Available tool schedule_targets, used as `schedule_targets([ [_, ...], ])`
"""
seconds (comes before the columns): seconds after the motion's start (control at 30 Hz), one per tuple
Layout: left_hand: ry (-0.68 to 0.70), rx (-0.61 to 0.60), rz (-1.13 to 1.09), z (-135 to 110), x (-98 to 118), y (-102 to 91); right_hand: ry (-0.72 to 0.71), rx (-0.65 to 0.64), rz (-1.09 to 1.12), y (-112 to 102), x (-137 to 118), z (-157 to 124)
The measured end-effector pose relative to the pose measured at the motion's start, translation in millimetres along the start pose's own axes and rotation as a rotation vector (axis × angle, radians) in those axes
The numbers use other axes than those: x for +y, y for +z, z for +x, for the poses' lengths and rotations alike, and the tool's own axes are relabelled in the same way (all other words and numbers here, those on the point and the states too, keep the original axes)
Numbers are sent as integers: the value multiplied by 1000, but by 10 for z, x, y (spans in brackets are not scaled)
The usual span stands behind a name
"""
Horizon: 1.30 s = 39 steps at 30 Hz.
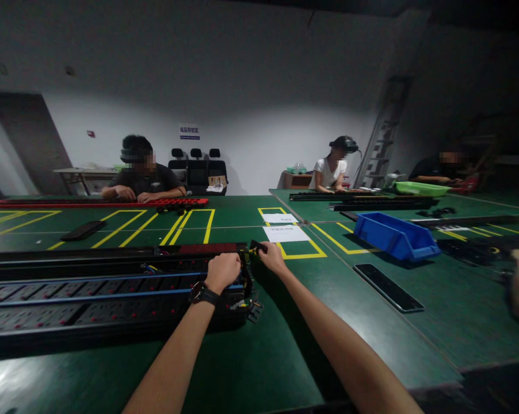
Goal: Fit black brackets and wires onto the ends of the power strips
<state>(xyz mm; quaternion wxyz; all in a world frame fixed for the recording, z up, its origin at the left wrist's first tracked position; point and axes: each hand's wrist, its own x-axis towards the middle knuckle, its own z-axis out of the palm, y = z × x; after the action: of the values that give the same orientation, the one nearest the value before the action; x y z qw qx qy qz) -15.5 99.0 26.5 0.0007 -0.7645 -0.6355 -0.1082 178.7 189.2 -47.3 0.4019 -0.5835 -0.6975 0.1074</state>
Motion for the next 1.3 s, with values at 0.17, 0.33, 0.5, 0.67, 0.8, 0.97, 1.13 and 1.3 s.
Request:
schedule_targets([
  [0.17,-12,-16,-4,2,1,0,-13,7,57,-6,-49,-40],
  [0.33,-8,-12,-8,3,0,-7,-17,-24,105,7,-59,-84],
  [0.5,0,-4,-5,-4,0,-5,-55,-31,73,78,-69,-105],
  [0.67,-3,2,4,-11,-3,-5,-109,15,-70,129,-101,-99],
  [0.8,1,7,0,-15,-7,-4,-117,10,-105,142,-87,-116],
  [0.97,1,3,-2,-7,-5,3,-84,-40,0,162,-7,-127],
  [1.13,-1,4,-9,-3,-6,15,-77,-57,155,97,47,-141],
  [1.3,3,11,-39,-9,-7,-7,65,39,252,-168,110,-220],
])
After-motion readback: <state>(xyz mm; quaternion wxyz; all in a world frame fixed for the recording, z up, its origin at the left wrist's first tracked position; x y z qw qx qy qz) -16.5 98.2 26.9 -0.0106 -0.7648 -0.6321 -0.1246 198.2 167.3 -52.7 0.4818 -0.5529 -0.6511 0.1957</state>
